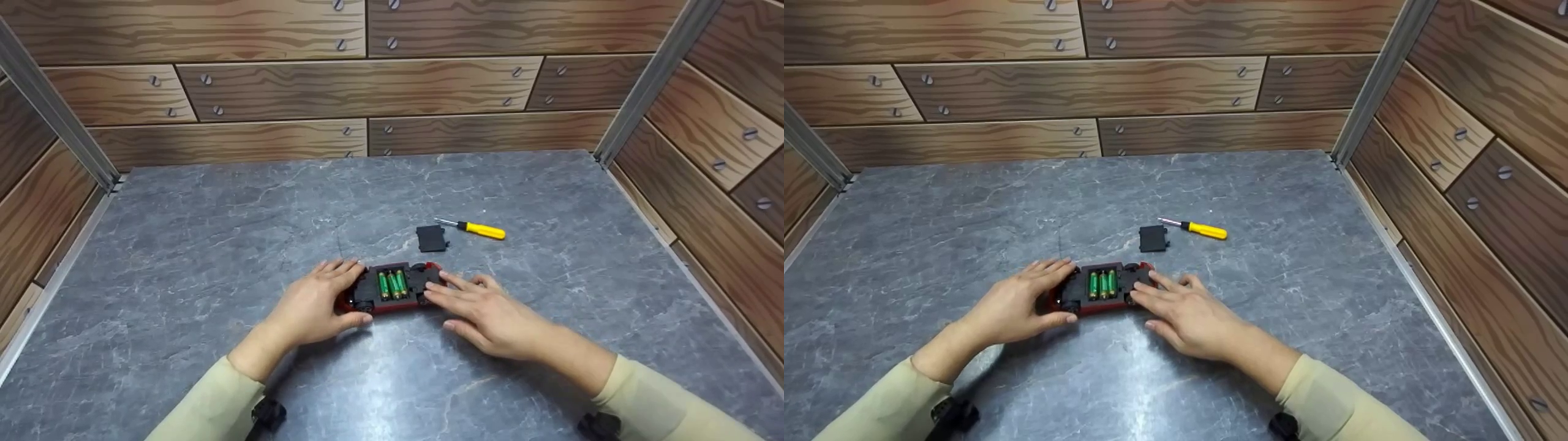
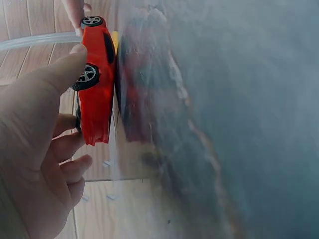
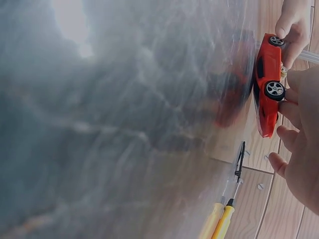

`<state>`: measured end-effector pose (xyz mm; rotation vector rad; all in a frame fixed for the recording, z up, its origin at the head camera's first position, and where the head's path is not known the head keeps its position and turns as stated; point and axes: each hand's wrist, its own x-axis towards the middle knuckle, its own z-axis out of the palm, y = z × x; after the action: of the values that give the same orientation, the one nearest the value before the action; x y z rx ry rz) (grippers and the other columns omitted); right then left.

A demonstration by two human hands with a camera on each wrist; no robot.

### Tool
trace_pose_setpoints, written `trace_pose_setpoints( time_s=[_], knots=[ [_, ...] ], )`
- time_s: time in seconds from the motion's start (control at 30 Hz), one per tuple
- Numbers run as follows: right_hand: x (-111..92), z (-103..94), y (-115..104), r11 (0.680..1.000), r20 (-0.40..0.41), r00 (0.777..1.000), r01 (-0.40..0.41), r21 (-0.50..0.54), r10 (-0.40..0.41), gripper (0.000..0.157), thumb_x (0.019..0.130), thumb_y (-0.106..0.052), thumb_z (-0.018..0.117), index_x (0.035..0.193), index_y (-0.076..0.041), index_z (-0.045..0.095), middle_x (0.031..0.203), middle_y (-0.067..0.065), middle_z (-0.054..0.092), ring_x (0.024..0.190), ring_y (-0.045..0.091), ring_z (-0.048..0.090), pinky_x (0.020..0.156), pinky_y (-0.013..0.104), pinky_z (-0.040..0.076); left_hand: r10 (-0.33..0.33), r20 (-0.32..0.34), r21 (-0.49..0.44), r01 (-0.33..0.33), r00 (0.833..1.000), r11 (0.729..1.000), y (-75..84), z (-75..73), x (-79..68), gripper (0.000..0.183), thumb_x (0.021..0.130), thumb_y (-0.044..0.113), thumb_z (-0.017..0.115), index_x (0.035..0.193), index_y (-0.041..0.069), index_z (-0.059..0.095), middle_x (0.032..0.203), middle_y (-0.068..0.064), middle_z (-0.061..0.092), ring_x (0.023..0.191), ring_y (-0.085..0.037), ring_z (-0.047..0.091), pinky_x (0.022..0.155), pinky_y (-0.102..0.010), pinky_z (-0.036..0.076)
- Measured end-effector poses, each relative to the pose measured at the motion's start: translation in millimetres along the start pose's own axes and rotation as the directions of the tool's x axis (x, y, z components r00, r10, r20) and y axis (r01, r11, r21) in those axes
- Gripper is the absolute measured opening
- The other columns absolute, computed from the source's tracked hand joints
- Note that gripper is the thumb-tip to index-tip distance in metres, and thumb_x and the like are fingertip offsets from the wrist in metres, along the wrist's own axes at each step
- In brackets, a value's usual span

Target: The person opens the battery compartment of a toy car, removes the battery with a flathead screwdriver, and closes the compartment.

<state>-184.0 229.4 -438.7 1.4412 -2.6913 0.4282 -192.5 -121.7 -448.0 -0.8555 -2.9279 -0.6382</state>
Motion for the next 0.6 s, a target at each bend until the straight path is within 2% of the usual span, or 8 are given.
trace_pose_setpoints(
  time_s=[0.07, 0.13, 0.23, 0.3, 0.47, 0.53, 0.6],
  knots=[
    [0, -0.7, -1, 1.000, 0.007, 1.000, -0.011, 0.006, 0.011, 0.053, 0.112, -0.035, 0.054, 0.161, -0.014, 0.048, 0.164, 0.004, 0.046, 0.154, 0.032, 0.037, 0.116, 0.064, 0.036, -0.041, 0.007, -0.078, 0.042, 0.999, 0.996, -0.5, 0.4, -0.4, 0.098, 0.087, 0.056, 0.084, 0.163, 0.010, 0.042, 0.164, -0.015, 0.043, 0.151, -0.042, 0.040, 0.125, -0.058, 0.028],
    [0, -0.8, -2, 0.999, 0.019, 0.999, -0.032, 0.018, 0.032, 0.054, 0.112, -0.037, 0.053, 0.161, -0.016, 0.047, 0.165, 0.002, 0.044, 0.155, 0.031, 0.036, 0.117, 0.065, 0.035, -0.085, 0.009, -0.174, 0.085, 0.996, 0.981, -1.7, 2.4, -0.8, 0.103, 0.082, 0.050, 0.089, 0.164, 0.011, 0.039, 0.164, -0.015, 0.043, 0.150, -0.042, 0.041, 0.124, -0.059, 0.029],
    [1, -0.8, -4, 0.998, 0.018, 0.998, -0.054, 0.044, 0.053, 0.054, 0.112, -0.038, 0.052, 0.161, -0.017, 0.048, 0.166, 0.001, 0.044, 0.155, 0.031, 0.036, 0.117, 0.066, 0.034, -0.154, 0.016, -0.329, 0.151, 0.988, 0.932, -4.9, 6.4, -0.4, 0.110, 0.076, 0.042, 0.095, 0.165, 0.013, 0.037, 0.162, -0.016, 0.047, 0.145, -0.039, 0.049, 0.123, -0.056, 0.033],
    [3, -1.2, -4, 0.996, -0.001, 0.998, -0.063, 0.063, 0.063, 0.053, 0.112, -0.037, 0.053, 0.160, -0.015, 0.049, 0.165, 0.002, 0.045, 0.155, 0.031, 0.037, 0.117, 0.064, 0.036, -0.182, 0.019, -0.425, 0.173, 0.983, 0.889, -8.1, 9.7, 0.6, 0.113, 0.074, 0.036, 0.098, 0.165, 0.012, 0.037, 0.158, -0.018, 0.051, 0.139, -0.037, 0.055, 0.122, -0.054, 0.036],
    [12, -4.2, -3, 0.989, -0.100, 0.991, -0.073, 0.127, 0.086, 0.051, 0.109, -0.032, 0.061, 0.154, -0.009, 0.055, 0.162, 0.007, 0.050, 0.150, 0.030, 0.044, 0.115, 0.058, 0.040, -0.182, 0.026, -0.595, 0.161, 0.983, 0.787, -16.3, 15.4, 4.0, 0.115, 0.073, 0.029, 0.099, 0.164, 0.004, 0.035, 0.155, -0.020, 0.054, 0.133, -0.032, 0.060, 0.123, -0.050, 0.035],
    [17, -5.6, -2, 0.983, -0.141, 0.984, -0.087, 0.164, 0.111, 0.051, 0.106, -0.031, 0.066, 0.151, -0.009, 0.058, 0.159, 0.009, 0.053, 0.147, 0.030, 0.049, 0.115, 0.057, 0.041, -0.171, 0.026, -0.629, 0.149, 0.985, 0.763, -19.4, 16.5, 4.9, 0.114, 0.073, 0.027, 0.099, 0.164, 0.003, 0.035, 0.157, -0.020, 0.052, 0.136, -0.031, 0.058, 0.125, -0.049, 0.033],
    [24, -7.0, 0, 0.972, -0.168, 0.975, -0.108, 0.209, 0.145, 0.051, 0.104, -0.030, 0.069, 0.149, -0.009, 0.061, 0.156, 0.010, 0.056, 0.143, 0.031, 0.054, 0.116, 0.057, 0.043, -0.164, 0.026, -0.645, 0.141, 0.986, 0.751, -22.0, 17.2, 4.9, 0.115, 0.072, 0.027, 0.100, 0.164, 0.003, 0.036, 0.158, -0.019, 0.050, 0.139, -0.031, 0.056, 0.126, -0.049, 0.030]
  ],
)
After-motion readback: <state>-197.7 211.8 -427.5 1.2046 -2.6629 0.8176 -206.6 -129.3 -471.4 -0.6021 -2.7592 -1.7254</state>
